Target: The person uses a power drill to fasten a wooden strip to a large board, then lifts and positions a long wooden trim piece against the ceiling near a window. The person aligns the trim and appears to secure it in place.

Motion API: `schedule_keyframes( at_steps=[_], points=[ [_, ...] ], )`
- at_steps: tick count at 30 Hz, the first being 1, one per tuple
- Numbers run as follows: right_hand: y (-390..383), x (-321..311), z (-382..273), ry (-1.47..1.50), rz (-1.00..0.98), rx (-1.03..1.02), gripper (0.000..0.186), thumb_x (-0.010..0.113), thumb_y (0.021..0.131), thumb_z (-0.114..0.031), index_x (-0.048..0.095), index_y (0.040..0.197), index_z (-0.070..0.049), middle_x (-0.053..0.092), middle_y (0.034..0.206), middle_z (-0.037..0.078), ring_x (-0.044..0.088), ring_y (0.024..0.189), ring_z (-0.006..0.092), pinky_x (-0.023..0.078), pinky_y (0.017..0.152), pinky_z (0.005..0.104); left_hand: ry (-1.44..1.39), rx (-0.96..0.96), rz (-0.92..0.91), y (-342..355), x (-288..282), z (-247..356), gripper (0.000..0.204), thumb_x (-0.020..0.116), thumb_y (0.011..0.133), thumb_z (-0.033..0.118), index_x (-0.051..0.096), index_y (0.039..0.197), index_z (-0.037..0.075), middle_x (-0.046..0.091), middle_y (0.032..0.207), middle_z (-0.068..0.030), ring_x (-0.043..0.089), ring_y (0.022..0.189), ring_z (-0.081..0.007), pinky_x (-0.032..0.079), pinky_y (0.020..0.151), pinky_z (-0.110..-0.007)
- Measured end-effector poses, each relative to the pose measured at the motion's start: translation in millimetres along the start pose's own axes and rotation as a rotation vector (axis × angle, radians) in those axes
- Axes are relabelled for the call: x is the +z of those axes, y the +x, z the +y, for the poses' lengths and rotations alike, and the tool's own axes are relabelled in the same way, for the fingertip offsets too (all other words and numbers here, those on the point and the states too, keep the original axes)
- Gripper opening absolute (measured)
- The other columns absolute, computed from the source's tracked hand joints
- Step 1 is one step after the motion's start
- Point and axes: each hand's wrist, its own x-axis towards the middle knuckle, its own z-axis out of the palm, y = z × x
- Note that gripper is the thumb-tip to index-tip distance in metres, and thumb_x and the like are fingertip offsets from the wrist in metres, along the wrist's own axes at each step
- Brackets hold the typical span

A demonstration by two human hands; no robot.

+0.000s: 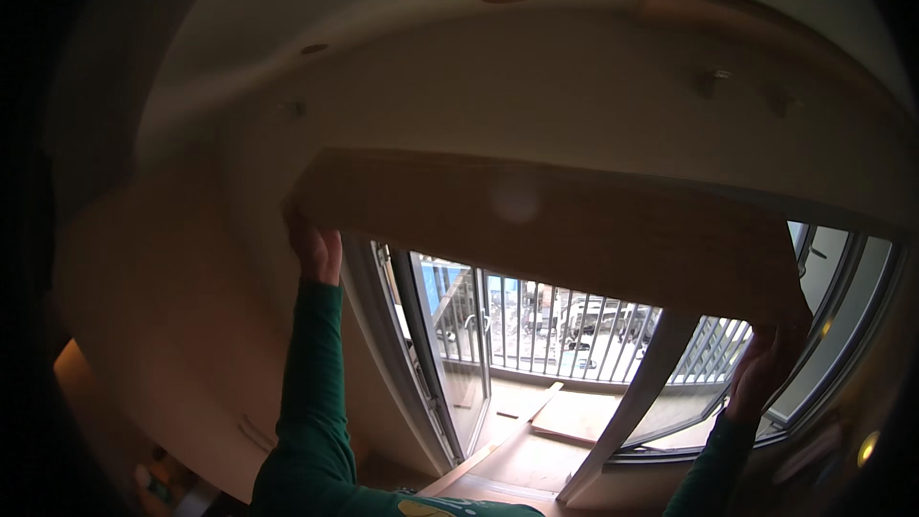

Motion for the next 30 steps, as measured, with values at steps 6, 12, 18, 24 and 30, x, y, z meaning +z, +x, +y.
schedule_keyframes(
  at_steps=[6, 12, 18, 24, 30],
  points=[
    [45, 99, -7, 0.027, 0.002, -0.199, 0.038, 0.052, 0.11, -0.027, 0.052, 0.138, -0.001, 0.058, 0.131, 0.014, 0.063, 0.119, 0.0231, 0.058, 0.096, 0.0387, -0.088, 0.07, -0.017, 82, 28, 23, 0.049, 0.043, 0.112, 0.045, 0.05, 0.146, 0.011, 0.06, 0.139, -0.0049, 0.057, 0.128, -0.02, 0.051, 0.103, -0.039],
    [64, 157, 40, 0.063, -0.176, -0.301, 0.029, 0.05, 0.11, -0.02, 0.055, 0.133, -0.002, 0.06, 0.131, 0.015, 0.065, 0.121, 0.0289, 0.057, 0.103, 0.0468, 0.06, 0.281, -0.072, 180, -15, 71, 0.047, 0.049, 0.111, 0.035, 0.045, 0.15, 0.009, 0.057, 0.14, -0.0072, 0.057, 0.125, -0.0214, 0.053, 0.098, -0.039],
    [69, 288, 57, 0.467, -0.286, -0.273, 0.033, 0.047, 0.111, -0.015, 0.045, 0.144, -0.009, 0.065, 0.128, 0.014, 0.069, 0.116, 0.0309, 0.057, 0.101, 0.0457, 0.315, 0.3, -0.009, 284, -71, 87, 0.042, 0.056, 0.109, 0.03, 0.051, 0.146, 0.011, 0.055, 0.139, -0.0049, 0.054, 0.128, -0.0211, 0.044, 0.111, -0.041],
    [119, 350, 40, 0.401, -0.193, -0.27, 0.038, 0.059, 0.103, -0.008, 0.048, 0.138, 0.001, 0.066, 0.111, 0.014, 0.073, 0.096, 0.0264, 0.064, 0.089, 0.0368, 1.948, 1.366, -0.125, 368, -123, 74, 0.041, 0.058, 0.107, 0.027, 0.057, 0.147, 0.018, 0.057, 0.148, -0.0042, 0.049, 0.141, -0.0297, 0.033, 0.123, -0.051],
    [169, 385, 31, -0.084, -0.165, -0.428, 0.034, 0.057, 0.106, -0.016, 0.05, 0.135, 0.001, 0.068, 0.112, 0.013, 0.07, 0.099, 0.0226, 0.059, 0.092, 0.0354, 2.335, 1.319, -0.125, 373, -138, 60, 0.041, 0.059, 0.107, 0.028, 0.059, 0.147, 0.024, 0.06, 0.146, -0.0044, 0.052, 0.139, -0.0264, 0.037, 0.121, -0.045]
  ],
)
